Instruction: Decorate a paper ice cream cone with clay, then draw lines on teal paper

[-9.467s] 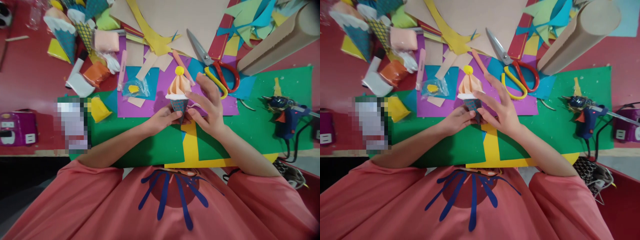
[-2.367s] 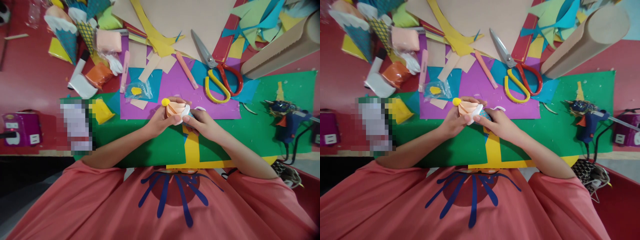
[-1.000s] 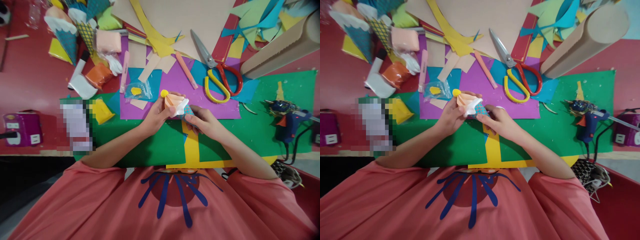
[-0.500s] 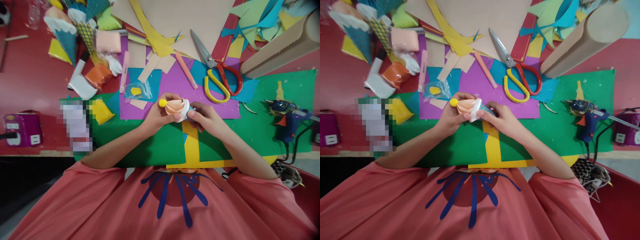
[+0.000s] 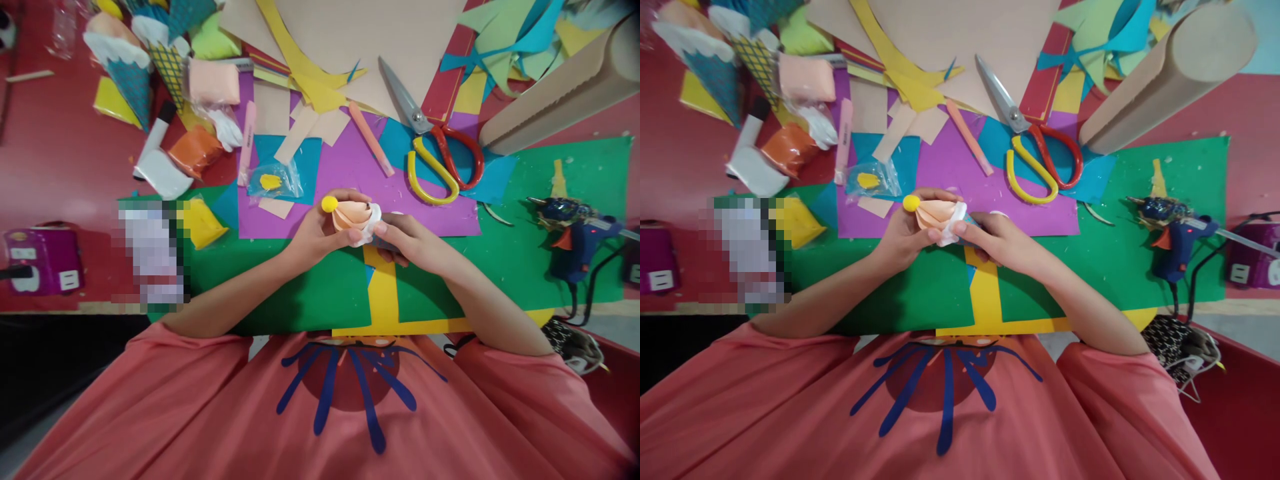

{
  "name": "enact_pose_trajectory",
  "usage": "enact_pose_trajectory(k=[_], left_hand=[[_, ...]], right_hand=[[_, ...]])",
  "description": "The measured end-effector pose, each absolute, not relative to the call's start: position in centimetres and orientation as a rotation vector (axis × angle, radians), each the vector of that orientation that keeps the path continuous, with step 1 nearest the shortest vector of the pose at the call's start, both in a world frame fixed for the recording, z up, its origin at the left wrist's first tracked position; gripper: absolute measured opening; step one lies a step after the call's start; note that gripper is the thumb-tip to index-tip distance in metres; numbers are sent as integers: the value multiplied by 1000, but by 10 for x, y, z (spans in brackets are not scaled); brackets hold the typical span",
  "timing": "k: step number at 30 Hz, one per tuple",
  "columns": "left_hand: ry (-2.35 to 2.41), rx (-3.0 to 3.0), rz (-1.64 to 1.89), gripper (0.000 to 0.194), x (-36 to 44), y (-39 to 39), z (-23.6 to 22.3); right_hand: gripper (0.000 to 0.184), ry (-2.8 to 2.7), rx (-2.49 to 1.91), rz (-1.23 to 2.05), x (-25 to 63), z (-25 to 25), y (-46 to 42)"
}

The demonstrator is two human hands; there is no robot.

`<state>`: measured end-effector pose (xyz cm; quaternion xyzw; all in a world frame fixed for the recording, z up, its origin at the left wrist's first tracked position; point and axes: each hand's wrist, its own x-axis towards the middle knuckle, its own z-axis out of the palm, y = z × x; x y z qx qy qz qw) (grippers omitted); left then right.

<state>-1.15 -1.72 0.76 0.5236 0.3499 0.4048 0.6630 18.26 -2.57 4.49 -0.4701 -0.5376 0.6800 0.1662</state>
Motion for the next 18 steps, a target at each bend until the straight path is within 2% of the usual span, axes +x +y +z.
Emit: enact_pose_trajectory(k=[18], left_hand=[[803,1213,939,54,-11,-18,6]], right_hand=[[58,-1542,-1336,1788,178,40,-31]])
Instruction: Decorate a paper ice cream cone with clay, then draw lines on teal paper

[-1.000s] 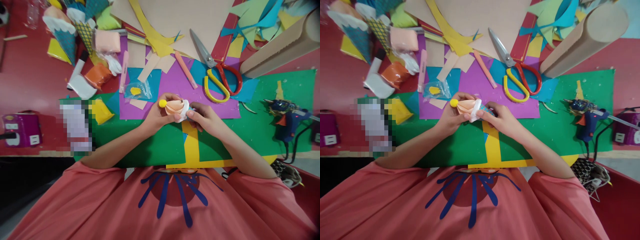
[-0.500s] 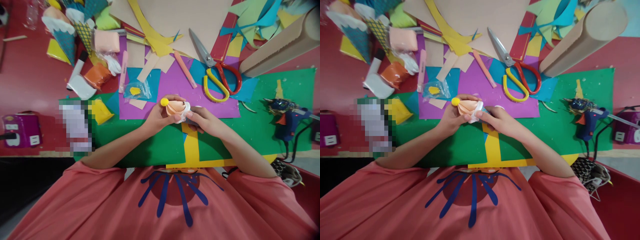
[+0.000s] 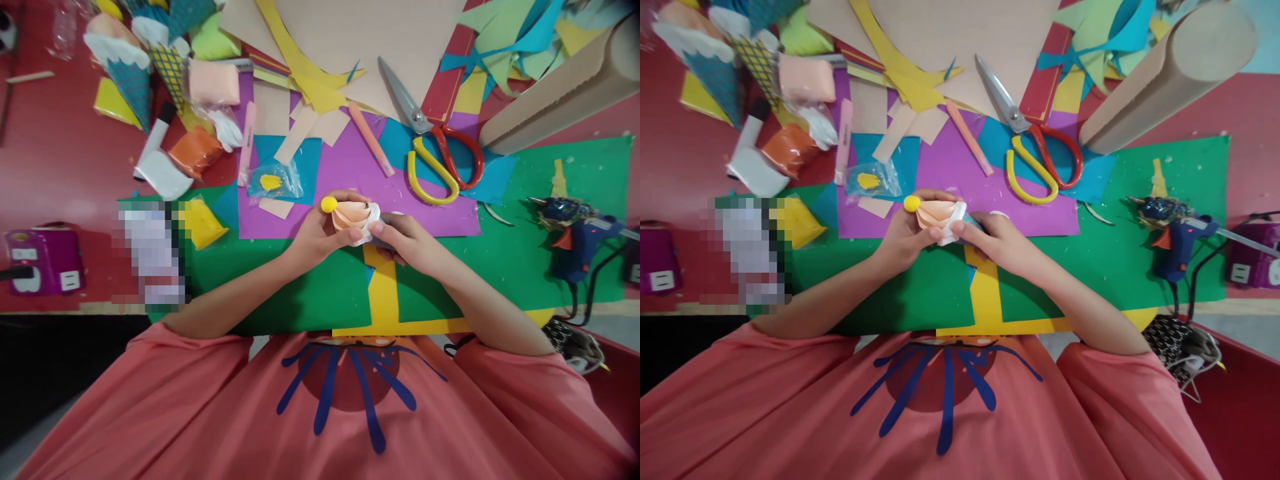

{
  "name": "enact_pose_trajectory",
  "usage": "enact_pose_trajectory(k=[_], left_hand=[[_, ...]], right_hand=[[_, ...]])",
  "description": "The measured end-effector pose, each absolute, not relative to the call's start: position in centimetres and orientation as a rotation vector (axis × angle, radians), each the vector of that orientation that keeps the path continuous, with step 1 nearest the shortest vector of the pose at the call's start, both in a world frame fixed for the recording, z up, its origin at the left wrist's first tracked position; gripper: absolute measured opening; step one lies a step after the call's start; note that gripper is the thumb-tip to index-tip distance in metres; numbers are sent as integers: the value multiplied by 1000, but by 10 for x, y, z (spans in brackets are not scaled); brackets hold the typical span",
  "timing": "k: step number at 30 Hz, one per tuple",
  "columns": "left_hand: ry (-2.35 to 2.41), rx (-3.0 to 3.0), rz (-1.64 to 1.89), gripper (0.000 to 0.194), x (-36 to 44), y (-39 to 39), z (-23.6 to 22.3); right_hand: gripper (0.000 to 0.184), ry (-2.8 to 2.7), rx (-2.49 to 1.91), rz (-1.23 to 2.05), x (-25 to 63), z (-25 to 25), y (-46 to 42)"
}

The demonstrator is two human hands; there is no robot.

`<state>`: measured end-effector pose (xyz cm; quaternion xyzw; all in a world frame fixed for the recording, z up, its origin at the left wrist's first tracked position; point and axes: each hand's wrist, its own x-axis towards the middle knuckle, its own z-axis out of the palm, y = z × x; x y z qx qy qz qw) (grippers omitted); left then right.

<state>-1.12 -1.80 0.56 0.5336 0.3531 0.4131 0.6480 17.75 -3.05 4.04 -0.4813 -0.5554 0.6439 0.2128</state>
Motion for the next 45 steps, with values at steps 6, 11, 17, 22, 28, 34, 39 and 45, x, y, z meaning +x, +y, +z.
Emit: enact_pose_trajectory(k=[6,11,17,22,28,34,39,45], left_hand=[[805,1216,937,54,-10,-18,6],[817,1213,930,55,-10,-18,7],[834,1220,913,57,-11,-18,7],[832,1222,919,57,-11,-18,7],[803,1175,957,56,-11,-19,4],[838,1092,985,58,-9,-22,2],[882,1090,982,55,-9,-23,3],[902,1077,1014,53,-8,-23,3]], right_hand=[[58,-1540,-1346,1779,176,40,-30],[60,-1544,-1353,1773,176,38,-30],[61,-1555,-1371,1769,176,38,-31],[61,-1557,-1380,1766,177,38,-31],[64,-1618,-1398,1718,175,39,-31],[63,-1777,-1381,1643,172,38,-32],[63,-1797,-1393,1630,171,38,-33],[64,-1805,-1406,1617,171,36,-33]])
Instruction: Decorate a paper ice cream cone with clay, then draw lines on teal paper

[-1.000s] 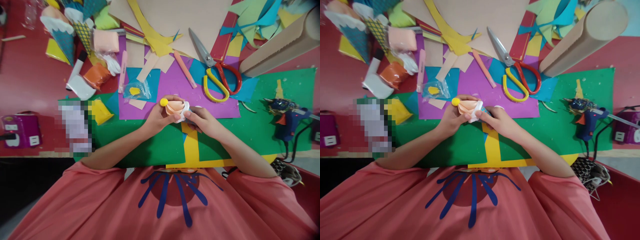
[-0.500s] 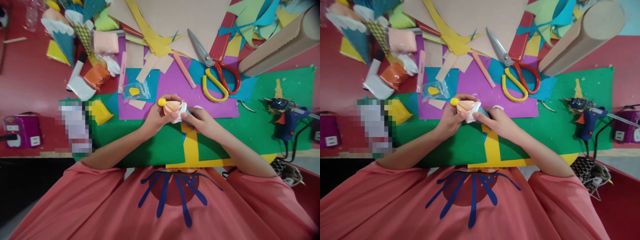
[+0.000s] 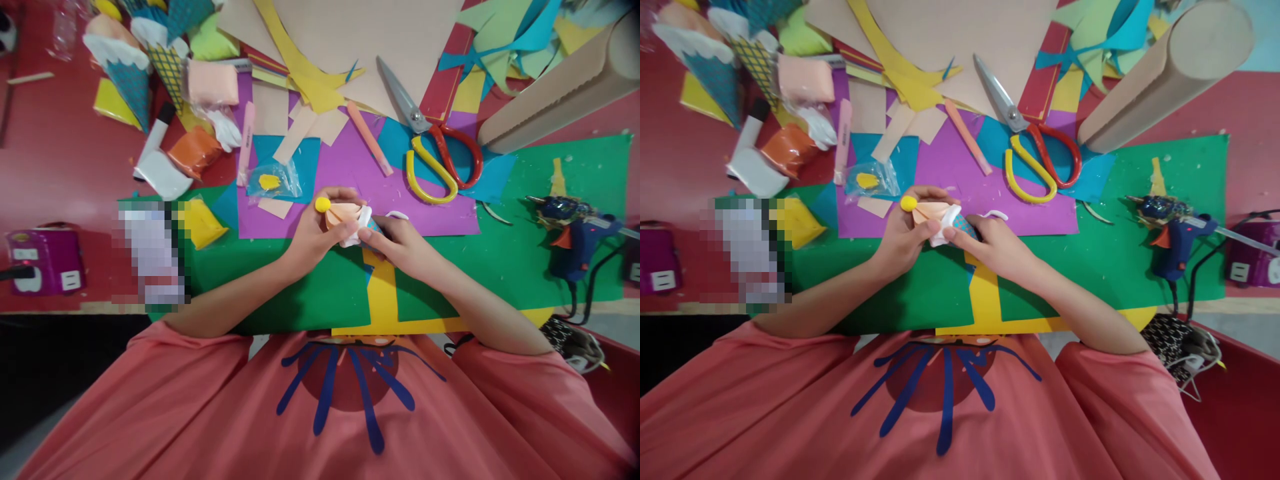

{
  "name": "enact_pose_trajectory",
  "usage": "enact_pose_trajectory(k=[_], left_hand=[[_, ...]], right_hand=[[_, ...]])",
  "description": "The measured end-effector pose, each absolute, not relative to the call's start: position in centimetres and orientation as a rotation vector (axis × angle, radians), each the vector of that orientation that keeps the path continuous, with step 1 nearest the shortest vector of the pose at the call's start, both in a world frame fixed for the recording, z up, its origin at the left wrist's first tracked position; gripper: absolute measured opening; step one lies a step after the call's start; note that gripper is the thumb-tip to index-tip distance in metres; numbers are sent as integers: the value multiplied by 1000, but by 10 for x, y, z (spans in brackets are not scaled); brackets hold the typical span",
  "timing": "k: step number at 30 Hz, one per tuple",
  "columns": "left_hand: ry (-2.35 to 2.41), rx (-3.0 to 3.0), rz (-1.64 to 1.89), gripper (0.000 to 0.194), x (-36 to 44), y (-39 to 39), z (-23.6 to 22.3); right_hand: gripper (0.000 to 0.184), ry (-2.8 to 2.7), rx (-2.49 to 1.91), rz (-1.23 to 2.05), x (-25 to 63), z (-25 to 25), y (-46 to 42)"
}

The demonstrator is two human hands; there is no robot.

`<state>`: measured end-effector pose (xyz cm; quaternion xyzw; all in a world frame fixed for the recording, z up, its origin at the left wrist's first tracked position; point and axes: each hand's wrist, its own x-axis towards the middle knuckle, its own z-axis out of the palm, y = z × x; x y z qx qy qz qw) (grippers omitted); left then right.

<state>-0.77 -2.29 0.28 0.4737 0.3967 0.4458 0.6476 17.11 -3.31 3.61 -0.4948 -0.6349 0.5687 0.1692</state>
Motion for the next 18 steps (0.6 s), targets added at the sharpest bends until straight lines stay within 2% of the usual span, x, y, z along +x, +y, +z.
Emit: enact_pose_trajectory(k=[11,18], left_hand=[[879,1056,1031,52,-8,-22,1],[883,1040,1048,50,-8,-22,-1]], right_hand=[[64,-1807,-1441,1620,171,39,-33],[58,-1809,-1420,1621,171,38,-33]])
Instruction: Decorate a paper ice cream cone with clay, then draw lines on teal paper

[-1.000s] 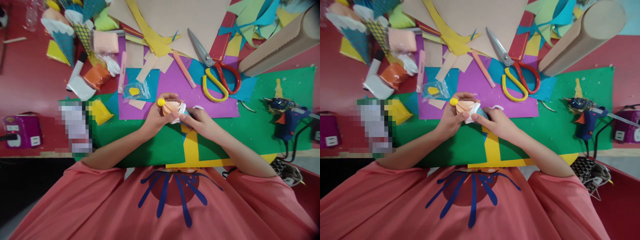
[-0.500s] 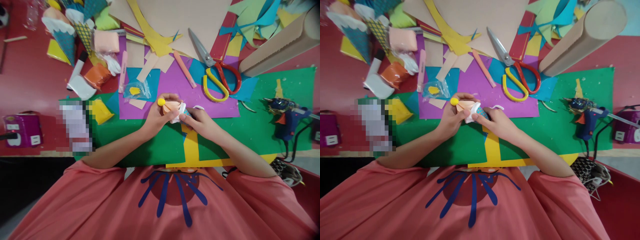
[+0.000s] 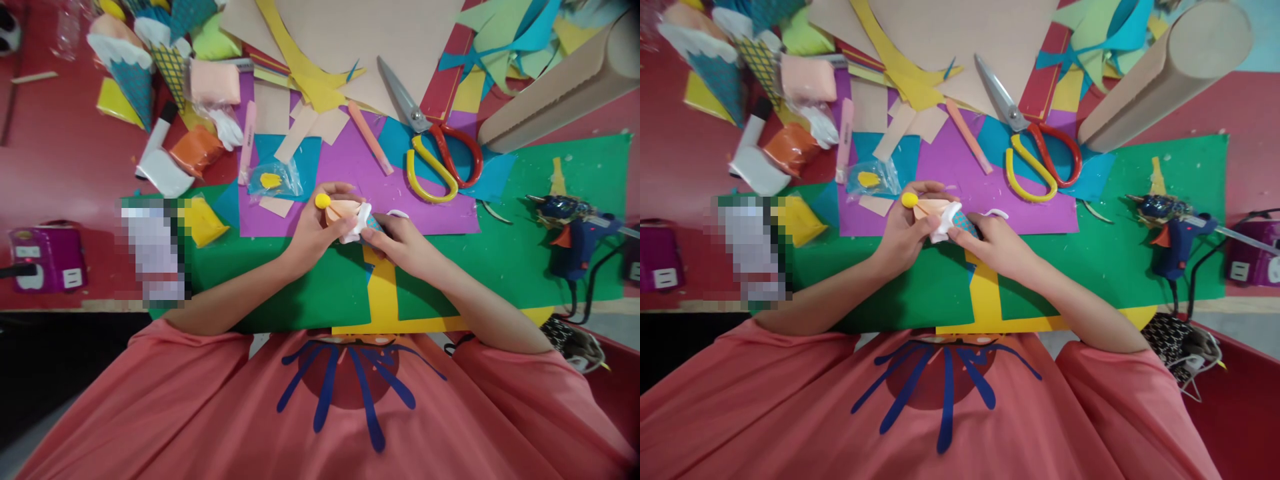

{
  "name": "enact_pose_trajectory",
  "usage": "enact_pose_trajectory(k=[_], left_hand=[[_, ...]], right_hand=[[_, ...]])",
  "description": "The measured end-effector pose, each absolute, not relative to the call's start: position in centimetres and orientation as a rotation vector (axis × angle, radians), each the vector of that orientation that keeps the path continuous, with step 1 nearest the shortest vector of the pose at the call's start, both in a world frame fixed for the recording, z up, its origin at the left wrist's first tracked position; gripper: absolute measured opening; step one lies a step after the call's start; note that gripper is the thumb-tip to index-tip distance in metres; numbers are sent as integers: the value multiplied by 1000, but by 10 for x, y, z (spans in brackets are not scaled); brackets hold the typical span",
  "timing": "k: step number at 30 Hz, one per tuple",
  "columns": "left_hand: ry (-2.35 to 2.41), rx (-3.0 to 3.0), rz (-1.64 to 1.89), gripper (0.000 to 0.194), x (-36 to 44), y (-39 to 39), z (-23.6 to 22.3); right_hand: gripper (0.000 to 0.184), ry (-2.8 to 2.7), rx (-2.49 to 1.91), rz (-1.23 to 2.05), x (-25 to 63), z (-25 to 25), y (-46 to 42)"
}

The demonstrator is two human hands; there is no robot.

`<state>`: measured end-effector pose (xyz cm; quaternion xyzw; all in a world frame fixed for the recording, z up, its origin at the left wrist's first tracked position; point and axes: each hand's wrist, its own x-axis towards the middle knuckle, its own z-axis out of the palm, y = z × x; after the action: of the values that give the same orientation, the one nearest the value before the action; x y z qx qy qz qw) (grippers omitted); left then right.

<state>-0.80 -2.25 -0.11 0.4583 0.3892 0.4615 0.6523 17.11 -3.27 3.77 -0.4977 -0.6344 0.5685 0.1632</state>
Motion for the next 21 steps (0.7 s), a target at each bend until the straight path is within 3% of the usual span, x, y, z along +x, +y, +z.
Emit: enact_pose_trajectory(k=[12,21], left_hand=[[885,990,999,51,-12,-18,-8],[851,1091,1016,51,-13,-20,-11]], right_hand=[[32,-1658,-1355,1665,176,39,-34],[57,-1500,-1342,1848,177,46,-32]])
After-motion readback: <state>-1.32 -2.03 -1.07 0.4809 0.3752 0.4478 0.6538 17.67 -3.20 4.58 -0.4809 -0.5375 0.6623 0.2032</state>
